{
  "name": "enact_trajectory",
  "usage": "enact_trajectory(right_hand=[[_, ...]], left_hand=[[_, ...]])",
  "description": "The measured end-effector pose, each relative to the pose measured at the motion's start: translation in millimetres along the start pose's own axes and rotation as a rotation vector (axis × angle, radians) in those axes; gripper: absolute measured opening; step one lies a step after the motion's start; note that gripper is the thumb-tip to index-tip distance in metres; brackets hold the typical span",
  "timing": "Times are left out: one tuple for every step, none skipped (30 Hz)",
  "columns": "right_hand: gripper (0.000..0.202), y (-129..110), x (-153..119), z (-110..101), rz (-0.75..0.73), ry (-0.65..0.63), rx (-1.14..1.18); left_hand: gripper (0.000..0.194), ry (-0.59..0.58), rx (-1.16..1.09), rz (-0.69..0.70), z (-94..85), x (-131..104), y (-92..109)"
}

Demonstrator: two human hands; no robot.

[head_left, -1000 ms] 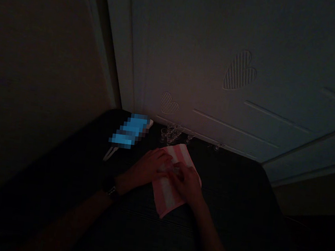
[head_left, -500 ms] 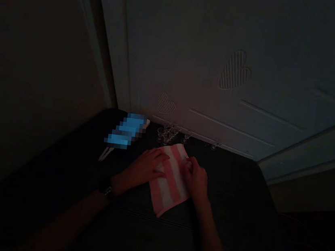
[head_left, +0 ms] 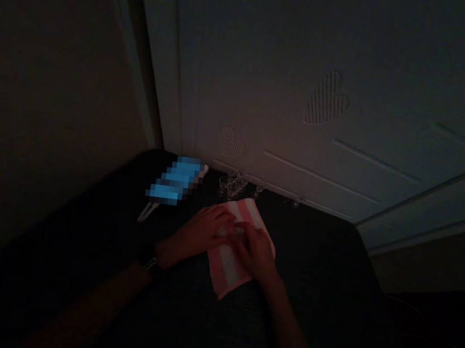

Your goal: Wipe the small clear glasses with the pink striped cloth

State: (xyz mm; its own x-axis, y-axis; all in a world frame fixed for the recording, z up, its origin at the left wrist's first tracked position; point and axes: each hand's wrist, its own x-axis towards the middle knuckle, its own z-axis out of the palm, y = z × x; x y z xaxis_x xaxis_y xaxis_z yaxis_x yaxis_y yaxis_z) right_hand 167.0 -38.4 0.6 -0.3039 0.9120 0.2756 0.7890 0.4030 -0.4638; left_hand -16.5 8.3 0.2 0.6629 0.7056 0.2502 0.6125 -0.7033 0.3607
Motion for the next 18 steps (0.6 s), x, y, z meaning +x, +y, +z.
enact_trajectory(right_hand=[[0.029, -1, 0, 1, -0.015, -0.012, 0.007], [0.026, -1, -1, 1, -0.026, -0.024, 0.008], [0.025, -2, 0, 2, -0.027, -0.030, -0.001], [0.024, -1, 0, 2, -0.015, -0.027, -0.021], [0.023, -1, 1, 3, 0.013, -0.013, -0.049], [0.023, 0, 2, 3, 0.057, 0.011, -0.083], [0.022, 2, 3, 2, 0.116, 0.045, -0.119], [0.022, 4, 4, 1, 0.183, 0.086, -0.154], [0.021, 7, 5, 0, 0.249, 0.125, -0.181], [0.021, 9, 6, -2, 0.305, 0.155, -0.199], [0.021, 12, 6, -4, 0.345, 0.180, -0.206], [0.021, 14, 6, -5, 0.366, 0.192, -0.202], [0.021, 16, 6, -6, 0.376, 0.200, -0.193], [0.021, 18, 5, -7, 0.377, 0.204, -0.179], [0.021, 18, 4, -7, 0.373, 0.205, -0.164], [0.022, 18, 3, -7, 0.362, 0.200, -0.149], [0.022, 18, 3, -6, 0.342, 0.190, -0.136], [0.022, 17, 2, -5, 0.314, 0.174, -0.125]], left_hand=[[0.039, -0.001, -0.002, -0.003, 0.0, 0, 1], [0.039, 0.000, -0.003, -0.002, 0.0, 0, 1], [0.038, 0.003, -0.004, 0.000, -0.1, 1, 1], [0.039, 0.007, -0.003, 0.000, -0.1, 0, 2], [0.039, 0.007, -0.001, 0.000, -0.2, 0, 2], [0.040, 0.005, 0.001, -0.002, -0.2, 0, 1], [0.040, 0.003, 0.004, -0.008, -0.1, 0, 1], [0.040, 0.000, 0.008, -0.017, 0.2, 0, 1], [0.041, -0.003, 0.012, -0.022, 0.6, 0, 0], [0.041, -0.005, 0.014, -0.023, 1.1, -1, 0], [0.042, -0.003, 0.017, -0.021, 1.8, -1, -1], [0.043, 0.002, 0.020, -0.015, 2.6, -1, -2], [0.044, 0.009, 0.022, -0.009, 3.5, -1, -2], [0.044, 0.014, 0.023, -0.005, 4.2, -1, -3], [0.044, 0.017, 0.024, -0.004, 4.8, -1, -3], [0.043, 0.018, 0.023, -0.005, 5.3, -1, -4], [0.042, 0.017, 0.022, -0.006, 5.5, -1, -4], [0.042, 0.014, 0.021, -0.005, 5.5, -1, -4]])
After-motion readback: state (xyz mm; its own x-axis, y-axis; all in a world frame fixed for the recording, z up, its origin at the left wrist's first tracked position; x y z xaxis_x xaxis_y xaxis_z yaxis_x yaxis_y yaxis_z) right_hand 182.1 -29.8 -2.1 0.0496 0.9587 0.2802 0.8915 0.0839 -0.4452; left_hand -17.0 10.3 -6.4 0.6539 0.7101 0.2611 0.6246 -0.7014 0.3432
